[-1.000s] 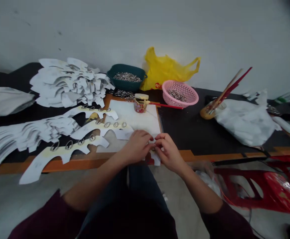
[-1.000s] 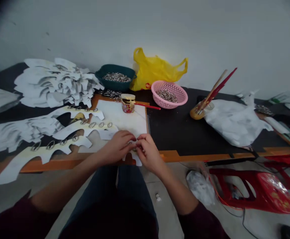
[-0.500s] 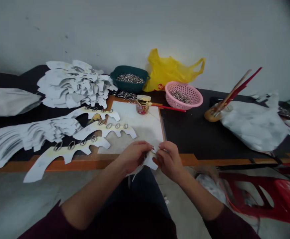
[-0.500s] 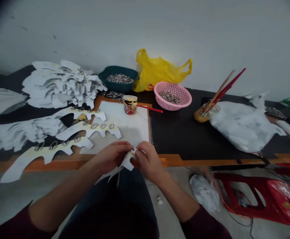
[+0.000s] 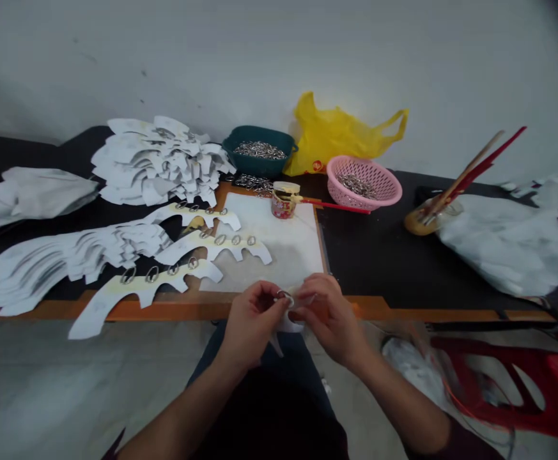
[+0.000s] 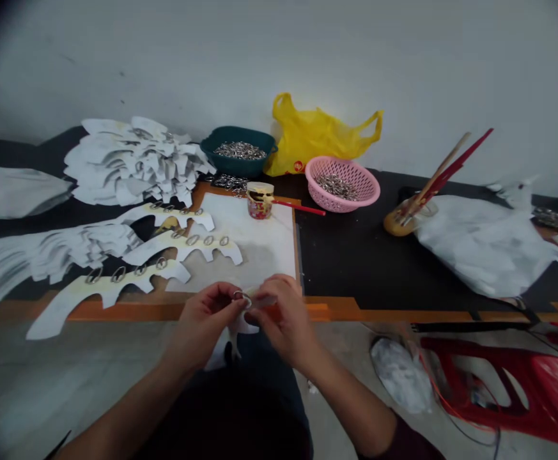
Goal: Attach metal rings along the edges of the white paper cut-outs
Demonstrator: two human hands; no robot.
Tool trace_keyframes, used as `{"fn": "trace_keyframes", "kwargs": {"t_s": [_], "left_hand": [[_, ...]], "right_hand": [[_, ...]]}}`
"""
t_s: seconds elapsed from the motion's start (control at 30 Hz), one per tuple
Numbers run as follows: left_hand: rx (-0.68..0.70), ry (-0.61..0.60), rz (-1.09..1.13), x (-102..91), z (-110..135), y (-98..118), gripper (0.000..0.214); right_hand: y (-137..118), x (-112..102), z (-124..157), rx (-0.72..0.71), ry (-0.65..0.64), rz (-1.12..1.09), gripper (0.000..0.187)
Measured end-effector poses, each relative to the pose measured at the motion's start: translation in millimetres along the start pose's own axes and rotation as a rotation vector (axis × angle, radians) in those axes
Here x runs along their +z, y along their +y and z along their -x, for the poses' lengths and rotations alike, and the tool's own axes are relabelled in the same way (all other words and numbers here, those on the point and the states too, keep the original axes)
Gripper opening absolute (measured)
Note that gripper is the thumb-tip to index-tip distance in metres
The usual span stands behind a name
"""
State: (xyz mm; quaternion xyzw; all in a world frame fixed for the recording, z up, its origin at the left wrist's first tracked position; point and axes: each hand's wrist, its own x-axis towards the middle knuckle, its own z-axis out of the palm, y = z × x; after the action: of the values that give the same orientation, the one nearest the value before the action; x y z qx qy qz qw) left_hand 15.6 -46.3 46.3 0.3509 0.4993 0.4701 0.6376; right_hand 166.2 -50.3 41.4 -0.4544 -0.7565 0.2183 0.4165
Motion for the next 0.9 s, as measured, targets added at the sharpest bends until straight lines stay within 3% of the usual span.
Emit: {"fn": "trace_keyframes", "kwargs": {"t_s": [0.2, 0.37, 0.43, 0.6, 0.67, 0.8, 0.9], "left_hand": [[0.031, -0.029, -0.044, -2.5, 6, 0, 0.014], [-0.054, -0.06, 0.235, -2.2, 7, 0, 0.016], [-0.038, -0.045, 0.235, -2.6, 7, 0, 0.016], [0.08, -0.021, -0.033, -5.9, 10, -1, 0.012], [0.085, -0.044, -0.082, -6.8, 12, 0, 0.012], [0.092, -0.032, -0.109, -9.4, 12, 1, 0.012], [0.119, -0.044, -0.171, -13.3, 11, 0, 0.011]], "right_hand": [[-10, 5, -3, 0.209, -0.026, -0.126, 0.017], [-11, 21, 7, 0.342, 0.18, -0.515, 0.013], [-11, 23, 9, 0.349, 0.184, -0.497, 0.013], [-13, 13, 6, 0.213, 0.017, -0.195, 0.029], [-13, 12, 6, 0.22, 0.006, -0.176, 0.026], [-13, 20, 10, 0.317, 0.134, -0.287, 0.019], [-14, 21, 9, 0.27, 0.04, -0.202, 0.011]]}}
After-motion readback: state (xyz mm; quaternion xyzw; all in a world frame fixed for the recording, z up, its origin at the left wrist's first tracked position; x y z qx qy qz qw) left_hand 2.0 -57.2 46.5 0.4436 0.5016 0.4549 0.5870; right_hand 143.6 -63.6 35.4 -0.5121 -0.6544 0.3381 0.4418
